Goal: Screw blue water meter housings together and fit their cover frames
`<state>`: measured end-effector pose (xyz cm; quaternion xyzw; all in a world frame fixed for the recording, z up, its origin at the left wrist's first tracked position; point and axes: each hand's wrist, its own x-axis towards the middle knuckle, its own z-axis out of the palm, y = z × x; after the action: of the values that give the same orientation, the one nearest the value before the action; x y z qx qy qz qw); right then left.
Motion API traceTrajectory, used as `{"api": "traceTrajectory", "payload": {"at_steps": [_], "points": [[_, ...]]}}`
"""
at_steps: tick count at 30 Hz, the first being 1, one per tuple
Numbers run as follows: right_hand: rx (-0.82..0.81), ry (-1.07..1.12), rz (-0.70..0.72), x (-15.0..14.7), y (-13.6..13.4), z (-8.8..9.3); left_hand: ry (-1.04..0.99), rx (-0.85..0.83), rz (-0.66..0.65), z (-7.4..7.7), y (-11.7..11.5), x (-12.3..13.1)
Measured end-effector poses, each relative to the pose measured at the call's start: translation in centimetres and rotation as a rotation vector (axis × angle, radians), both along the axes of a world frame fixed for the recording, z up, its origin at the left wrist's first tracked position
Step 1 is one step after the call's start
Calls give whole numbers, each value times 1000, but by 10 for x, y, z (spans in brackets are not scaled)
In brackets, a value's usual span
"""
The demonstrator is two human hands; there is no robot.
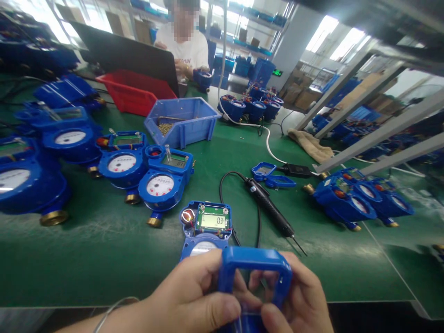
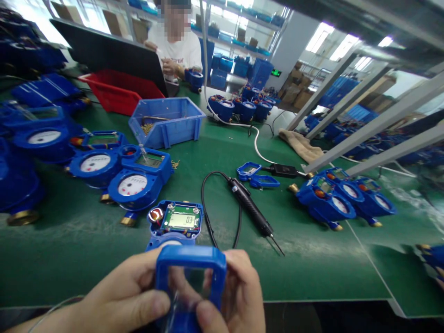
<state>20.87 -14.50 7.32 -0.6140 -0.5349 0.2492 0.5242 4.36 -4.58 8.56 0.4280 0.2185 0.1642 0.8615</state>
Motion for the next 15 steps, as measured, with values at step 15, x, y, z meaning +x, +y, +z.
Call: {"api": "traceTrajectory", "payload": {"at_steps": [15], "points": [[-121,-505,545,22,35,43,483,676,-25,5,29,-13]]}}
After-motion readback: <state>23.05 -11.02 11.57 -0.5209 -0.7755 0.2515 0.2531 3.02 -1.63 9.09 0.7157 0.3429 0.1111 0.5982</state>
